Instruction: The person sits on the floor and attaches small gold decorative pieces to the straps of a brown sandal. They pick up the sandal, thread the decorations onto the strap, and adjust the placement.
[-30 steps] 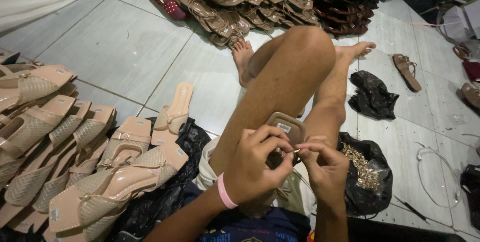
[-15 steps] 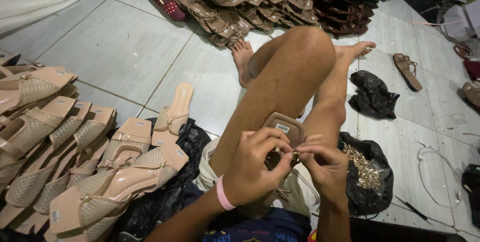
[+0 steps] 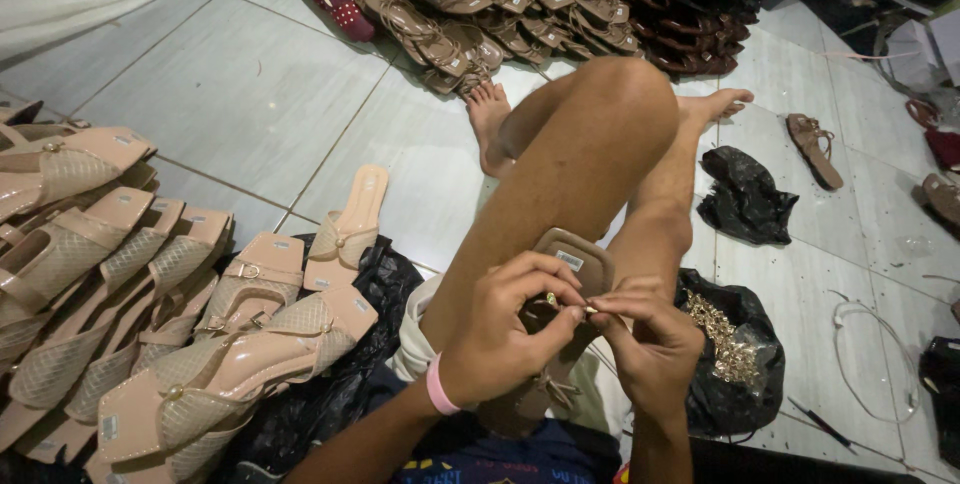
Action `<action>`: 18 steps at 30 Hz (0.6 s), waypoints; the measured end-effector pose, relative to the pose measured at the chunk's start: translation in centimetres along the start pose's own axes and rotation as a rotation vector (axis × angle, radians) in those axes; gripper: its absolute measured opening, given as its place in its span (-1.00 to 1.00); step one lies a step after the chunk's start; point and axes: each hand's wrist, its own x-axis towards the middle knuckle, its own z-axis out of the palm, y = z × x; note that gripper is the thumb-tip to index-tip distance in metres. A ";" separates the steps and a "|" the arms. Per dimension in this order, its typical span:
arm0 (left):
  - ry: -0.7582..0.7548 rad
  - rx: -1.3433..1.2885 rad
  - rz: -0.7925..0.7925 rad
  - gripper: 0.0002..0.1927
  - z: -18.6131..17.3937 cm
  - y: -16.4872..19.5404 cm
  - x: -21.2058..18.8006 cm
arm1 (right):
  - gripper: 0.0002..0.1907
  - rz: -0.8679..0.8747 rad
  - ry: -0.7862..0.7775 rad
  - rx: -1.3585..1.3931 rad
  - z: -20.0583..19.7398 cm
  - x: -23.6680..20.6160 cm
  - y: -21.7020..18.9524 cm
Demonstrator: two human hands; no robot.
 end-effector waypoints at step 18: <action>-0.090 0.118 0.057 -0.79 -1.2 -0.2 0.1 | -0.90 0.235 -0.089 0.201 -1.6 0.1 2.1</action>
